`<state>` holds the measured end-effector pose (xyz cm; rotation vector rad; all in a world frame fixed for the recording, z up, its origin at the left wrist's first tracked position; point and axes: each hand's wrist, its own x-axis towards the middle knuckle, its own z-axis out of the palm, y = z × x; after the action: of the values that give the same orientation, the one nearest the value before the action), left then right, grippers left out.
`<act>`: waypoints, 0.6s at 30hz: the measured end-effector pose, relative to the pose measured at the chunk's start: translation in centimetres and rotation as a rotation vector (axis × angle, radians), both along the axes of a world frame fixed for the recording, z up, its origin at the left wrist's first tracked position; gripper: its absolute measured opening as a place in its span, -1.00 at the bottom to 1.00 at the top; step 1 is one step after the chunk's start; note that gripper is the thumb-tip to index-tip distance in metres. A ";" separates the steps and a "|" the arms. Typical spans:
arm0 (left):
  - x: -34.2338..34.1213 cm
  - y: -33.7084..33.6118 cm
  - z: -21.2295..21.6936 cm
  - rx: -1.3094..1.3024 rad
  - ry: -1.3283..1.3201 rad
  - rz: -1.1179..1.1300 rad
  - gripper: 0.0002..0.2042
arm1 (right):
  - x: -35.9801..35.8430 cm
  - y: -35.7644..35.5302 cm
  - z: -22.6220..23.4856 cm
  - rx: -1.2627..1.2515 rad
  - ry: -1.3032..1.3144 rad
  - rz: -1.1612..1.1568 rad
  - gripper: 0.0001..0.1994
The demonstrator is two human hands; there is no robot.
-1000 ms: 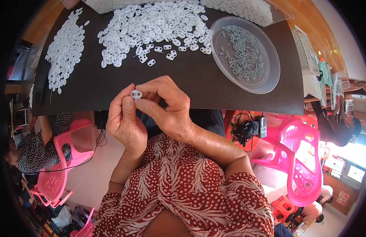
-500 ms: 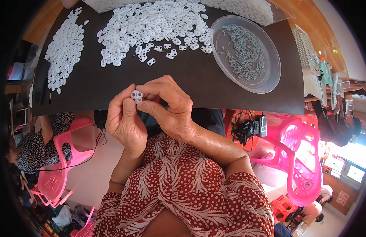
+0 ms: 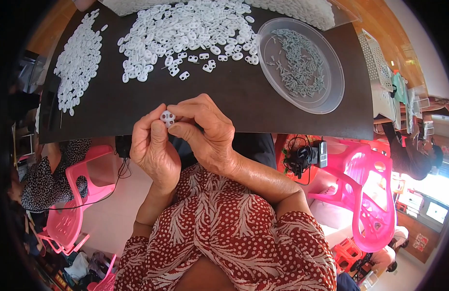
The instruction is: The person is manually assembling small white plastic components by fitting tiny metal parts into them.
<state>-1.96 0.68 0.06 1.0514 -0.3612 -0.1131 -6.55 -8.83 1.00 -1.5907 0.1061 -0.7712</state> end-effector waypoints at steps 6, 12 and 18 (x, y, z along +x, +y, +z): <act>0.0 0.0 0.1 0.014 0.013 -0.003 -0.80 | 0.1 0.3 -0.1 -0.046 -0.011 -0.054 -0.71; -0.2 0.0 -0.2 0.013 0.045 0.007 -0.81 | 0.2 0.2 -0.5 -0.162 -0.025 -0.098 -0.70; -0.1 -0.2 -0.3 0.028 0.045 0.004 -0.80 | 0.3 0.1 -0.2 -0.203 -0.018 -0.114 -0.69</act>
<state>-2.05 0.53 -0.26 1.0759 -0.3180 -0.1384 -6.23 -8.78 0.83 -1.7807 0.1092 -0.9080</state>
